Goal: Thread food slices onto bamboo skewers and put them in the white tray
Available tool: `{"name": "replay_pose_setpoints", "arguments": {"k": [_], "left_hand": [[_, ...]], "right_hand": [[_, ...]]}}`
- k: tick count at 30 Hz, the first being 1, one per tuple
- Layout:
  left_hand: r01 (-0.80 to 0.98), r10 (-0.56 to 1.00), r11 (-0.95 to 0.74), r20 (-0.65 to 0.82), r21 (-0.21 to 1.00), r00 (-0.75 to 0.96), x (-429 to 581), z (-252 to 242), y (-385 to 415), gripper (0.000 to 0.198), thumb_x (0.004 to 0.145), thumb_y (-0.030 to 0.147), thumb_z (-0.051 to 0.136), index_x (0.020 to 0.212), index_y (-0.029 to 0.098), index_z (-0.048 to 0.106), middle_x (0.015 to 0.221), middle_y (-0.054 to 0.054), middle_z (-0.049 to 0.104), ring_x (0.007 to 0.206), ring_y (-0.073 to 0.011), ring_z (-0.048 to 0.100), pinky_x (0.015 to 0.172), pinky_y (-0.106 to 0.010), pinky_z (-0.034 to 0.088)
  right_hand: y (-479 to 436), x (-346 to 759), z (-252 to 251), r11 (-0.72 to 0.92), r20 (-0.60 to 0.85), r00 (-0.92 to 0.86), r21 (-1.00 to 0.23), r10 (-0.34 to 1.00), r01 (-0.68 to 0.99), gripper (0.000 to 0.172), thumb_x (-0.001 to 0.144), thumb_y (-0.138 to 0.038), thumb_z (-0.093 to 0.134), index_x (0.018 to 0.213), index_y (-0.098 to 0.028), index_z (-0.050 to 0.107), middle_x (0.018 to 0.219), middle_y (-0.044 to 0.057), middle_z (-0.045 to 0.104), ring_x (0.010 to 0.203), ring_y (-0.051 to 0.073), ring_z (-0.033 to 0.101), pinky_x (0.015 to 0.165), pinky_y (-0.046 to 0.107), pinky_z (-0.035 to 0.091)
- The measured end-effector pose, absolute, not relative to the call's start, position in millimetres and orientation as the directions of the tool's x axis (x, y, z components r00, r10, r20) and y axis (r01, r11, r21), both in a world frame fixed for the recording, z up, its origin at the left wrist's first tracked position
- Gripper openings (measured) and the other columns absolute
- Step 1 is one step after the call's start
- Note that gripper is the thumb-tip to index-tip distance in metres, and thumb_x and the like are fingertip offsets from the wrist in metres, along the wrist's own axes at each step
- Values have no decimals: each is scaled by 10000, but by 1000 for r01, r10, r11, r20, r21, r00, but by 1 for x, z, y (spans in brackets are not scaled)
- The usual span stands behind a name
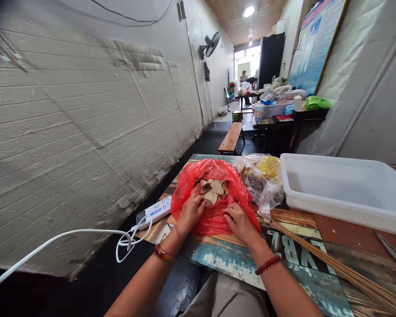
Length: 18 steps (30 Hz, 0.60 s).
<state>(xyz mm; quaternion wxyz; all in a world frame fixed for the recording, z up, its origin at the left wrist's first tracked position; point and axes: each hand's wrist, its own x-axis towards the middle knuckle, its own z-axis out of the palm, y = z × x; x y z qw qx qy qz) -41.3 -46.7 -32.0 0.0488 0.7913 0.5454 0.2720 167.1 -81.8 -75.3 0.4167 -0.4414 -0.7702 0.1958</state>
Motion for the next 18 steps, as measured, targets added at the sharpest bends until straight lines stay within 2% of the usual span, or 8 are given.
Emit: {"name": "replay_pose_setpoints", "arguments": {"k": [3, 7, 10, 12, 15, 18], "left_hand": [[866, 884, -394, 386, 308, 265, -36, -39, -37, 167, 856, 230, 486, 927, 147, 612, 1025, -136, 612, 1017, -231, 561, 880, -374, 445], [873, 849, -411, 460, 264, 261, -31, -45, -25, 302, 825, 243, 516, 1093, 114, 569, 1141, -181, 577, 1096, -278, 527, 912, -414, 432], [868, 837, -427, 475, 254, 273, -30, -46, -14, 306, 780, 218, 538, 1070, 128, 579, 1158, -176, 575, 1131, -291, 506, 922, -415, 422], [868, 835, -427, 479, 255, 270, -31, -48, -5, 229, 763, 219, 540, 972, 150, 600, 1080, -157, 607, 1076, -289, 532, 892, -414, 429], [856, 858, -403, 460, 323, 230, -30, -50, 6, 86, 729, 209, 531, 779, 164, 584, 862, -110, 625, 909, -265, 572, 790, -380, 447], [759, 874, -414, 452, 502, 179, -28, -47, 6, 57, 713, 230, 539, 694, 178, 552, 743, -54, 603, 770, -211, 573, 701, -318, 444]], "right_hand": [[-81, 166, -75, 536, 469, -264, -681, 843, 500, 218, 865, -140, 481, 972, -149, 670, 947, 97, 591, 887, 198, 570, 812, 363, 479], [-82, 164, -71, 525, 471, -244, -681, 848, 511, 214, 856, -110, 486, 948, -146, 676, 944, 94, 591, 885, 193, 565, 814, 356, 478], [-84, 163, -64, 515, 471, -232, -663, 851, 543, 202, 844, -92, 512, 937, -151, 681, 944, 82, 598, 894, 178, 569, 833, 322, 474], [-83, 163, -61, 505, 470, -221, -651, 855, 566, 200, 837, -88, 532, 945, -165, 682, 953, 69, 598, 888, 163, 573, 826, 294, 477], [-81, 163, -58, 492, 471, -202, -643, 858, 587, 193, 840, -90, 537, 932, -175, 684, 939, 59, 591, 880, 157, 572, 823, 286, 478], [-81, 163, -57, 488, 472, -195, -648, 860, 584, 191, 846, -91, 528, 919, -172, 685, 932, 60, 583, 882, 160, 569, 824, 294, 478]]}}
